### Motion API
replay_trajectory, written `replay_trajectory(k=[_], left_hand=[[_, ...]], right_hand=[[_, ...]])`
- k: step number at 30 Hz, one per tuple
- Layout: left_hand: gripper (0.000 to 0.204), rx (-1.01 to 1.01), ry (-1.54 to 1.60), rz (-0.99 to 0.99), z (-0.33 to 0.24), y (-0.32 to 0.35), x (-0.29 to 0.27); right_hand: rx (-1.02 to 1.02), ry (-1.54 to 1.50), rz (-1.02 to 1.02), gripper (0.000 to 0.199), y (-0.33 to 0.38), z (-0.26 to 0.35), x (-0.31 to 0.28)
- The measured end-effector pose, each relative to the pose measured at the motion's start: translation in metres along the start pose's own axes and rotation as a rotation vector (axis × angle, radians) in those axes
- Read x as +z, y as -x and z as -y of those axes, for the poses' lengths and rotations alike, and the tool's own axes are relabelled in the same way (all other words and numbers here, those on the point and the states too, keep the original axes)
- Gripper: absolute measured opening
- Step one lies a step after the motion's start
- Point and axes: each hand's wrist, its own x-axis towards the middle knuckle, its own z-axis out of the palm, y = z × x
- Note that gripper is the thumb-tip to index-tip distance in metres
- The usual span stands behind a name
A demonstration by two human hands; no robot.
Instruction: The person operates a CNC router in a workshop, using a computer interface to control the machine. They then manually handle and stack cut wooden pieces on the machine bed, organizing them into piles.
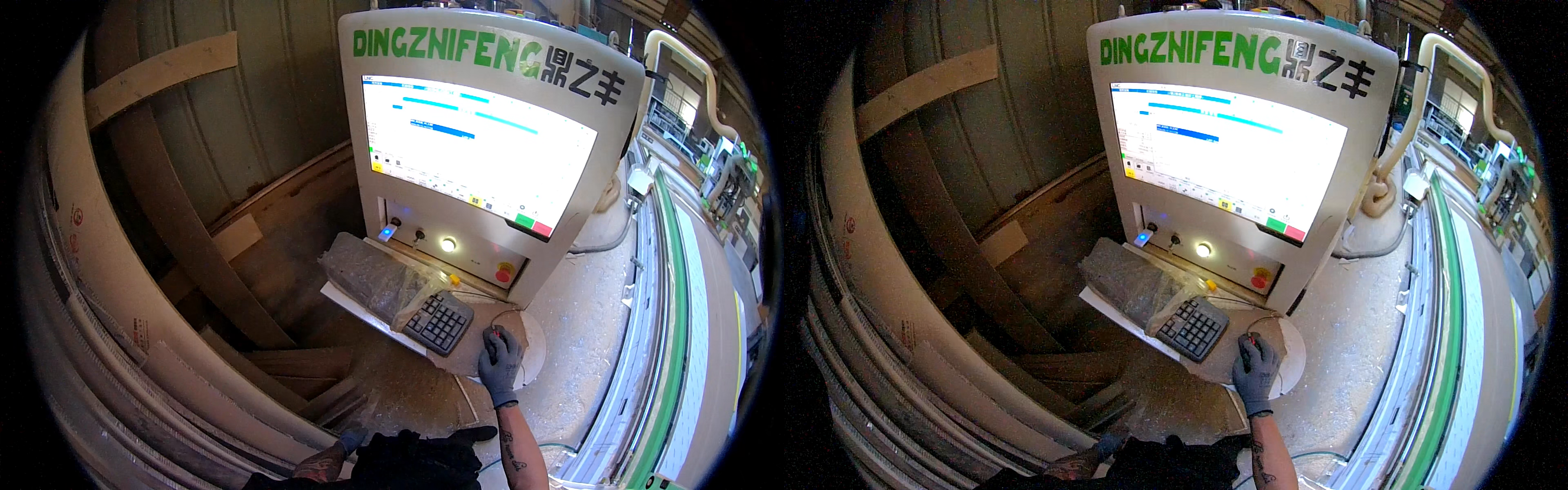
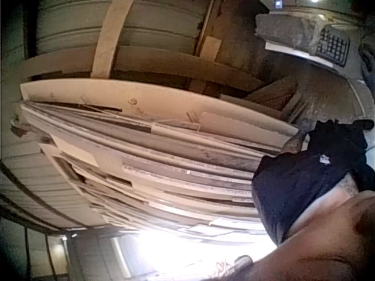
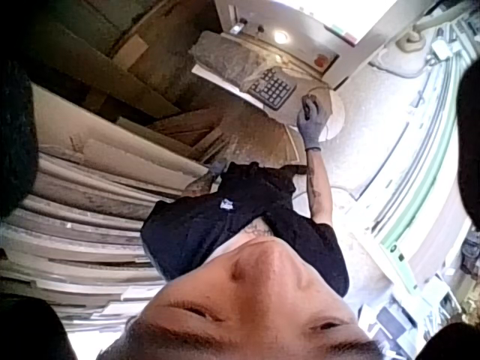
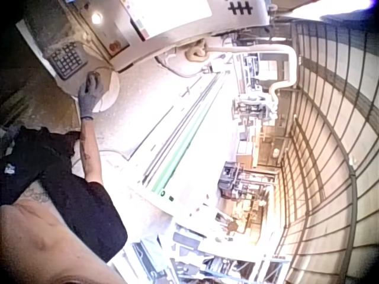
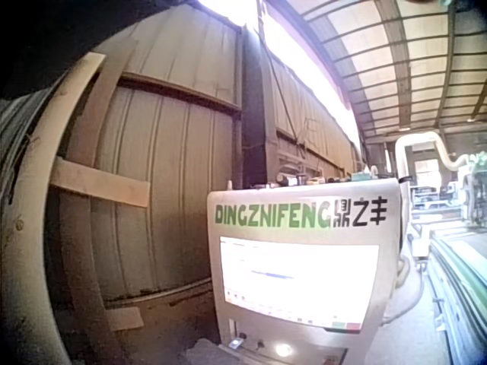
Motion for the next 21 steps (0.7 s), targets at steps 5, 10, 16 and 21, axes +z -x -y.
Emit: replay_trajectory(k=[5,10,16,21], left_hand=[[0.032,-0.088,0.216,-0.069,-0.005,0.008,-0.003],[0.03,0.033,-0.003,-0.161,-0.027,0.024,-0.018],[0.03,-0.025,-0.026,-0.085,-0.034,0.025,-0.026],[0.041,-0.042,0.392,-0.345,-0.012,0.02,-0.003]], right_hand=[[-0.015,-0.026,-0.016,0.047,-0.001,0.001,0.002],[-0.01,-0.013,-0.008,0.045,0.002,-0.005,0.004],[-0.017,-0.007,0.001,0.043,0.0,-0.004,0.002],[-0.018,-0.012,-0.007,0.041,-0.002,0.004,0.002]])
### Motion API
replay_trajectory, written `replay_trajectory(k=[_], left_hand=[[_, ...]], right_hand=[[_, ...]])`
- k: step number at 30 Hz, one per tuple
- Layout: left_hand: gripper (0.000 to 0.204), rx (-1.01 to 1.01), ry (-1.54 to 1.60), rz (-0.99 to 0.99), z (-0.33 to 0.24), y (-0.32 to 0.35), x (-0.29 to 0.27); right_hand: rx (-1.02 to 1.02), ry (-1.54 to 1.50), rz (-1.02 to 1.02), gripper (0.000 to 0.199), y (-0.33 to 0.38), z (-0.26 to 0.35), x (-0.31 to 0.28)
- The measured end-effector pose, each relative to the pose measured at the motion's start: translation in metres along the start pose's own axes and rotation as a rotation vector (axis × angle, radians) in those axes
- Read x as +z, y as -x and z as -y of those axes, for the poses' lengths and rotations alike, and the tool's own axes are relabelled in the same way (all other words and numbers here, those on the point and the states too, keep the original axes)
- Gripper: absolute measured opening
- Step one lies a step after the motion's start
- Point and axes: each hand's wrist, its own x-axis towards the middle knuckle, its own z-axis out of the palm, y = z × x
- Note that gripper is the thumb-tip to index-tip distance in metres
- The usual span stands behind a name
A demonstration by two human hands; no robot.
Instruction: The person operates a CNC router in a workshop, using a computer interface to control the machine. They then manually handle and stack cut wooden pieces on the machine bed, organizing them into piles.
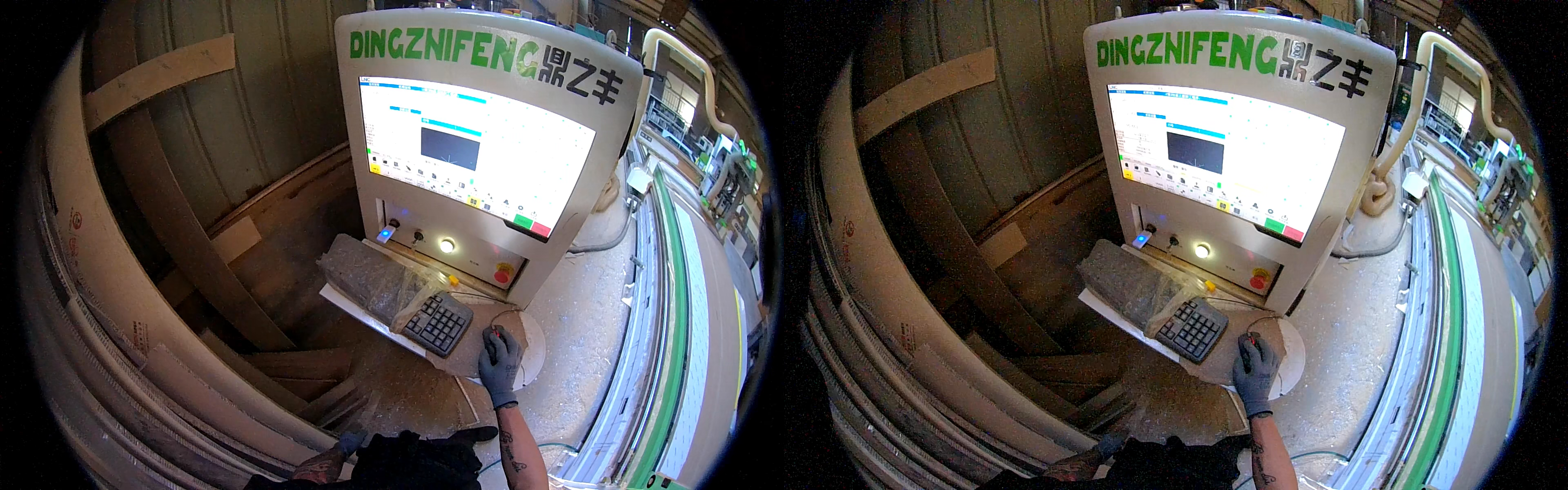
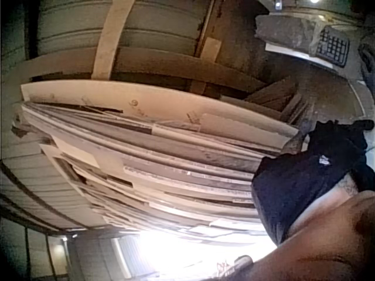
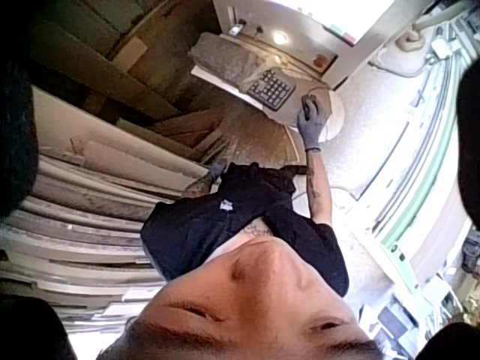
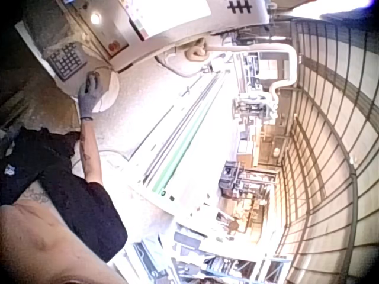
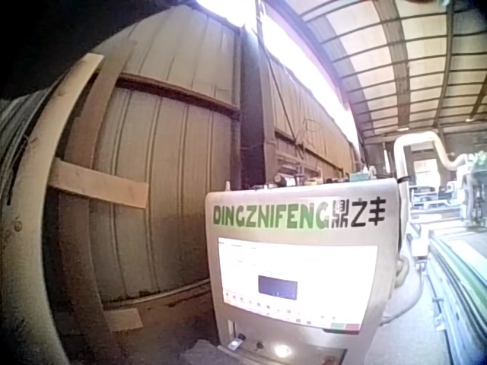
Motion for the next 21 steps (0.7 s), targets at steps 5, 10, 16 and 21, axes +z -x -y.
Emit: replay_trajectory(k=[5,10,16,21], left_hand=[[0.046,-0.015,0.066,0.009,0.005,-0.006,0.005],[0.033,0.347,-0.455,-0.003,0.005,-0.007,-0.001],[0.033,0.231,-0.46,0.161,0.001,-0.008,-0.006],[0.046,-0.06,-0.014,0.089,-0.01,-0.004,-0.003]], right_hand=[[0.004,-0.016,-0.035,0.046,0.001,-0.006,0.001],[0.018,-0.003,0.013,0.042,0.0,-0.005,-0.003],[0.021,-0.012,-0.013,0.045,0.001,-0.005,-0.001],[0.023,0.013,-0.021,0.045,0.0,-0.002,-0.004]])
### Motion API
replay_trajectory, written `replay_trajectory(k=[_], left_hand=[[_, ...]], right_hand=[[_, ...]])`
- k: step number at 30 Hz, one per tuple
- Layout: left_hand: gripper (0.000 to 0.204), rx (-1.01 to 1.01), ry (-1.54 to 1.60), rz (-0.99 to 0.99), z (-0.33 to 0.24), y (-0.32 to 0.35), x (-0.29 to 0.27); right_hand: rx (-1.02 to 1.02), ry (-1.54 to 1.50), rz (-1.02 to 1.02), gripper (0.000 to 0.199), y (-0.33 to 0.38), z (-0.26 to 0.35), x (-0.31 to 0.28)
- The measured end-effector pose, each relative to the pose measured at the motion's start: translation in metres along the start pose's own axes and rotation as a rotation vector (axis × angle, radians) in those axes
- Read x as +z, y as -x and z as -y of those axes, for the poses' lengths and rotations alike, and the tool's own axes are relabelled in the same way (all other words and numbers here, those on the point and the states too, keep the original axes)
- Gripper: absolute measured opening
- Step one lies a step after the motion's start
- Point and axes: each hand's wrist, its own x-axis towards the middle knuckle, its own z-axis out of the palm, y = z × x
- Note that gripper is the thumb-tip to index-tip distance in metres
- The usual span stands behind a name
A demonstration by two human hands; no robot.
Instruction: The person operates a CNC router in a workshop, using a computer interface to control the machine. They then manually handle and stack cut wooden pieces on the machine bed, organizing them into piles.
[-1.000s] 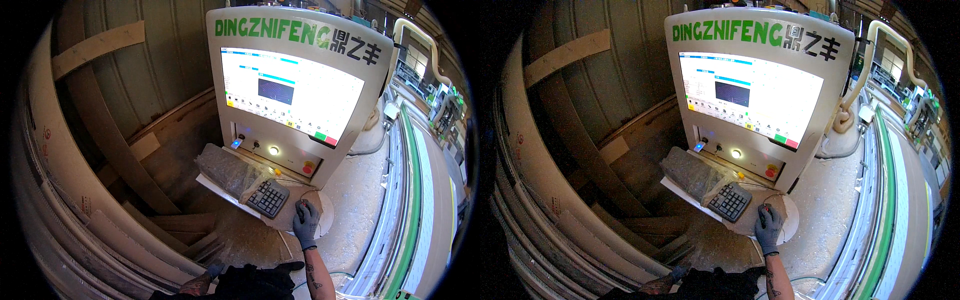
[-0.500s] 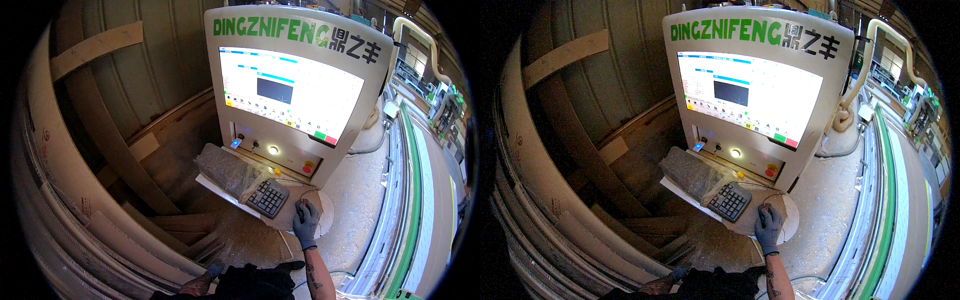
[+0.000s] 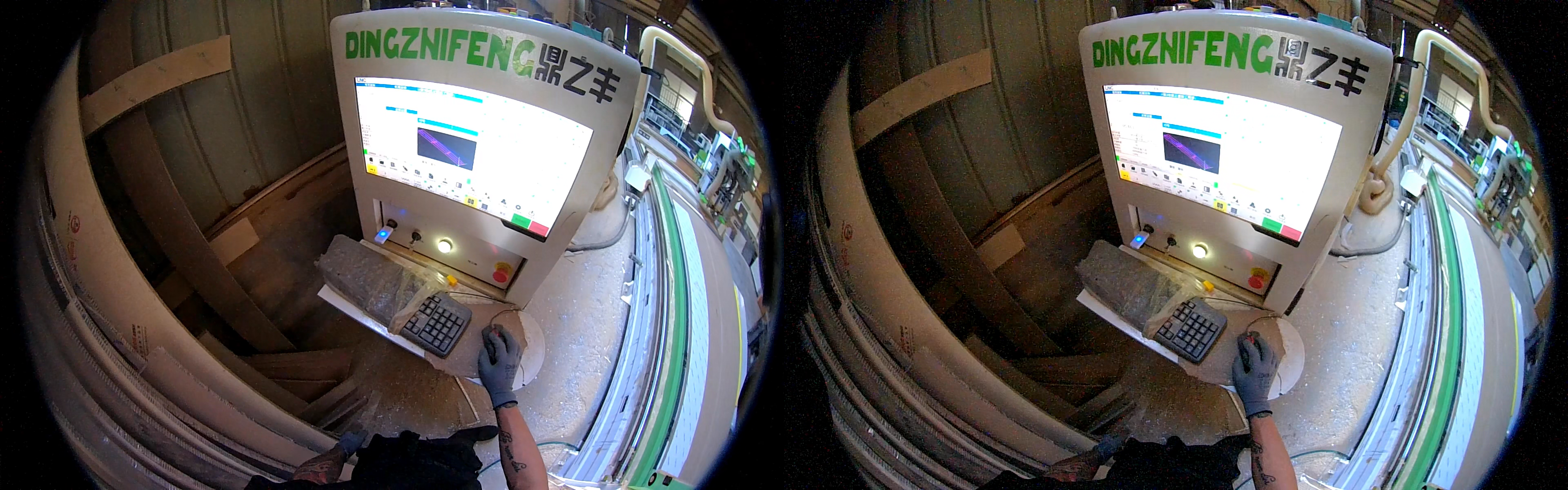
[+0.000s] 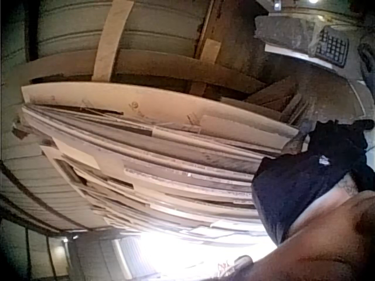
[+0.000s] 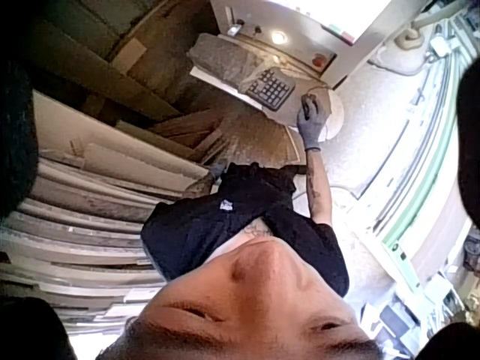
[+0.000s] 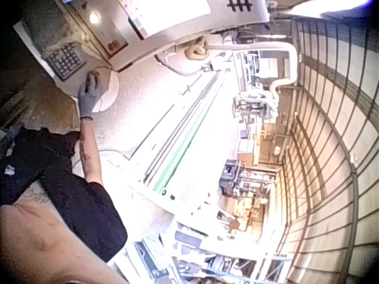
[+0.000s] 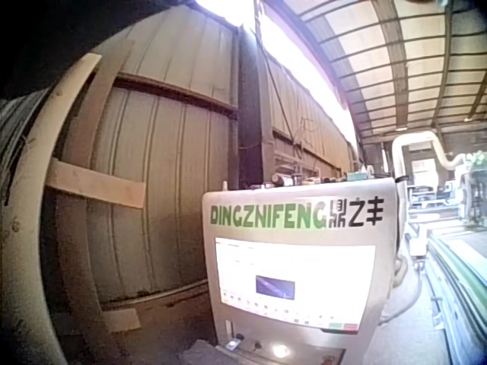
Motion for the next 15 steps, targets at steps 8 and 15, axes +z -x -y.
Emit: replay_trajectory(k=[8,15], left_hand=[[0.048,-0.359,0.345,0.074,-0.016,-0.008,-0.003],[0.039,0.088,0.019,-0.021,0.006,0.0,-0.004]], right_hand=[[0.042,-0.058,0.0,0.042,0.001,-0.003,0.0],[0.014,-0.068,-0.008,0.043,0.001,-0.002,0.002]])
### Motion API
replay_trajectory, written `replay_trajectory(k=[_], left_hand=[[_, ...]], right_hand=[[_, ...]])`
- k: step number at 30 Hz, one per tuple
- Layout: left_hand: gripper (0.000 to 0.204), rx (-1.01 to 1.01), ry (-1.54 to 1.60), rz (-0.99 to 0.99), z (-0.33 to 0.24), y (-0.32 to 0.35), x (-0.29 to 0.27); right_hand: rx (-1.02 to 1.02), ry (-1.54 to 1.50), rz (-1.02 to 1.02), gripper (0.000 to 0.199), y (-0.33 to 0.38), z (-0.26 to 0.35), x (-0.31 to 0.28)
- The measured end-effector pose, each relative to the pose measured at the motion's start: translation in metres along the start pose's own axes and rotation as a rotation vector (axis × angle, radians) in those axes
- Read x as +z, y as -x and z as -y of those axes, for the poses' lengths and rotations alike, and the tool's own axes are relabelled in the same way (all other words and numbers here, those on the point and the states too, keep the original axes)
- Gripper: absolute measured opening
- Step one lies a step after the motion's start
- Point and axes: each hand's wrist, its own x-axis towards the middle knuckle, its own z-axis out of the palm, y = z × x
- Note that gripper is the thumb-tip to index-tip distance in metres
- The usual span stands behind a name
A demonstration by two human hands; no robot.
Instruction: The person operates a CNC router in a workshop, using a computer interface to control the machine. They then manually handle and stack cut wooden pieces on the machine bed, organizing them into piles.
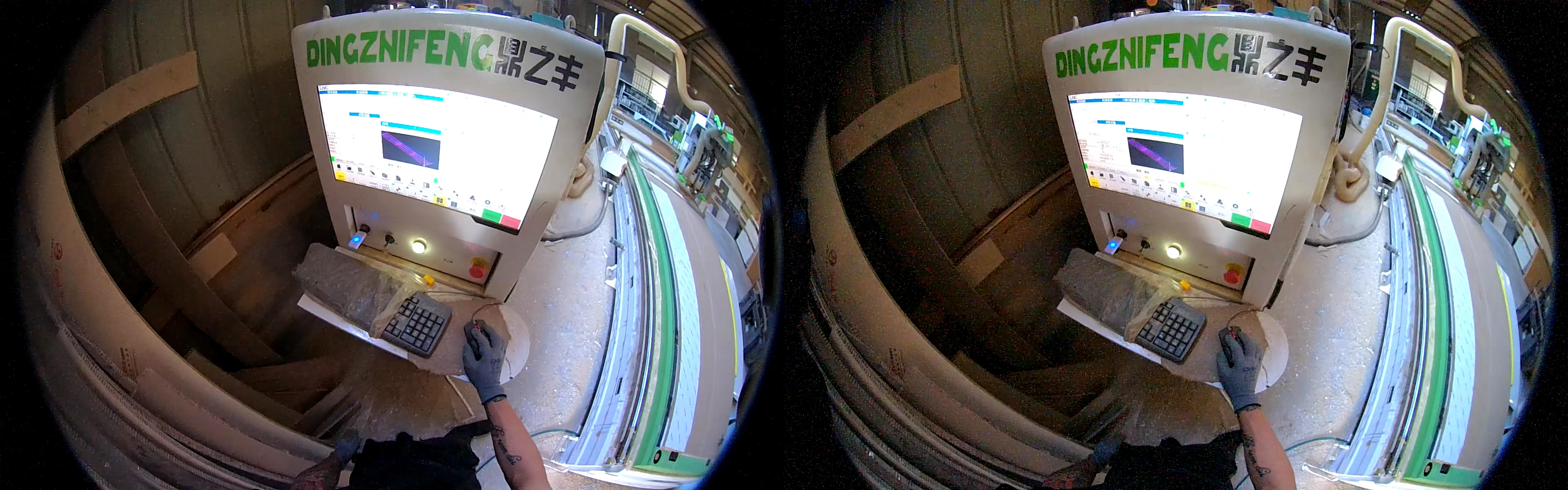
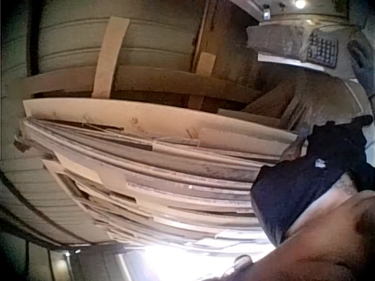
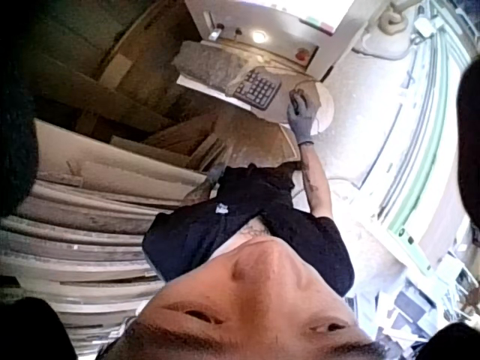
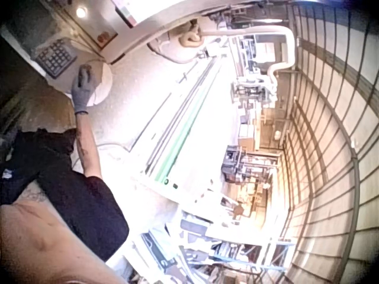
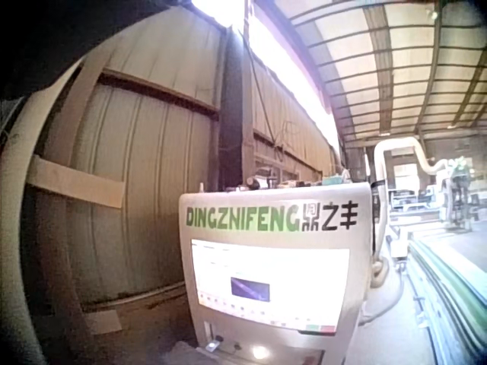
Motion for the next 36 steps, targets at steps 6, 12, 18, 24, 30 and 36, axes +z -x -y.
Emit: replay_trajectory(k=[6,12,18,24,30,36], left_hand=[[0.028,-0.03,0.101,0.044,-0.017,0.004,-0.002],[0.024,0.248,-0.252,-0.06,-0.01,0.005,-0.008],[0.024,-0.061,0.168,0.037,-0.042,0.007,-0.007],[0.026,0.214,-0.312,-0.113,-0.001,0.012,-0.004],[0.026,-0.068,0.255,0.015,-0.021,0.006,-0.003],[0.028,-0.139,0.268,0.076,-0.004,-0.001,0.002]], right_hand=[[0.008,0.037,0.003,0.045,0.001,-0.003,-0.003],[0.006,0.005,0.005,0.045,-0.003,0.004,-0.004],[0.0,0.057,0.012,0.042,0.002,-0.005,-0.006],[-0.006,0.036,-0.025,0.04,0.004,0.002,0.005],[0.014,0.08,-0.03,0.04,0.008,-0.011,0.0],[0.011,0.095,-0.03,0.037,0.006,-0.008,-0.002]])
